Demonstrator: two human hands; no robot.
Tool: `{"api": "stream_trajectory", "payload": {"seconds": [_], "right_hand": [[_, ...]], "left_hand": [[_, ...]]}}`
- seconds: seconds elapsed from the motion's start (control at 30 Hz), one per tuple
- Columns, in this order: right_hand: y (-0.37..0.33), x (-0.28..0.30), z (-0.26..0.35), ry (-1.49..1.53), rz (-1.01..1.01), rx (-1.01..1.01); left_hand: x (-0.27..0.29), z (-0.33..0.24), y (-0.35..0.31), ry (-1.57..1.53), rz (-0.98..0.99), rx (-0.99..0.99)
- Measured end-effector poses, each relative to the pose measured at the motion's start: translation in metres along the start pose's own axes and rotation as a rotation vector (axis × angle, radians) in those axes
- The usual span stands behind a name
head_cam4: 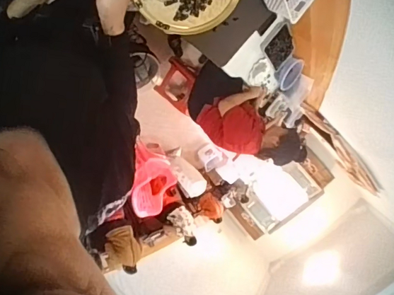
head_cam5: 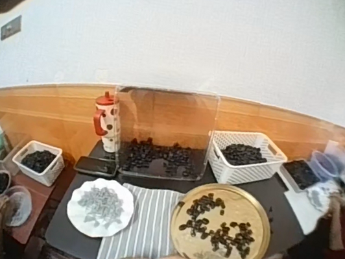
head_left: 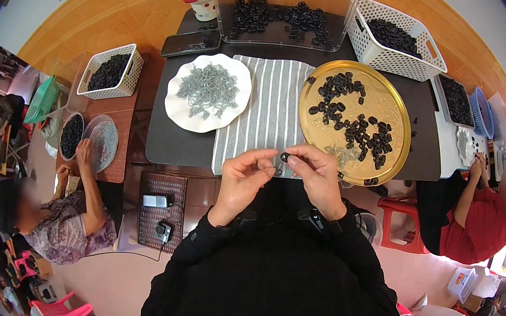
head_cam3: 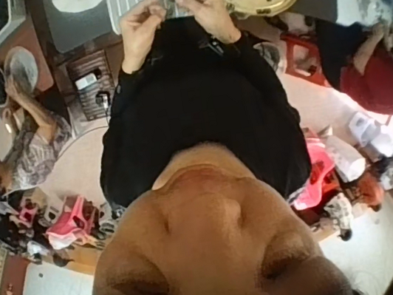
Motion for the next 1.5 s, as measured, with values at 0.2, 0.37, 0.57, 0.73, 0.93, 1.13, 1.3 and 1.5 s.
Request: {"api": "stream_trajectory", "payload": {"seconds": [0.2,0.37,0.57,0.73,0.93,1.13,1.3,1.5], "right_hand": [[-0.003,-0.002,0.004,-0.002,-0.004,0.024],[-0.004,-0.003,0.005,-0.006,-0.011,0.064],[-0.004,-0.001,0.003,0.011,-0.014,0.062],[-0.002,0.001,-0.002,0.091,0.018,0.006],[-0.002,0.003,-0.006,0.398,0.023,-0.145],[-0.003,0.0,-0.006,0.314,-0.019,-0.103],[-0.005,-0.003,0.0,0.151,-0.041,-0.021],[-0.007,-0.003,0.003,-0.044,-0.009,0.102]], "left_hand": [[-0.006,0.0,0.002,0.013,-0.018,-0.057],[-0.009,-0.001,0.002,0.03,-0.026,-0.067],[-0.01,0.001,0.002,0.018,-0.026,-0.075],[-0.008,0.002,0.002,-0.024,-0.039,-0.045],[-0.009,0.002,0.003,-0.041,-0.041,-0.034],[-0.008,0.002,0.003,-0.064,-0.022,-0.027],[-0.01,0.001,0.002,-0.05,-0.031,-0.048],[-0.013,0.001,0.002,0.026,-0.053,-0.088]]}}
Point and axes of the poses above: each hand's wrist, its own y-axis towards the middle knuckle, its own x-axis out of the back of the hand, z = x × y, the point moved 2 cm from there along y, towards the middle knuckle, and after that the axes turned 3 degrees about z, right-handed, at the moved point
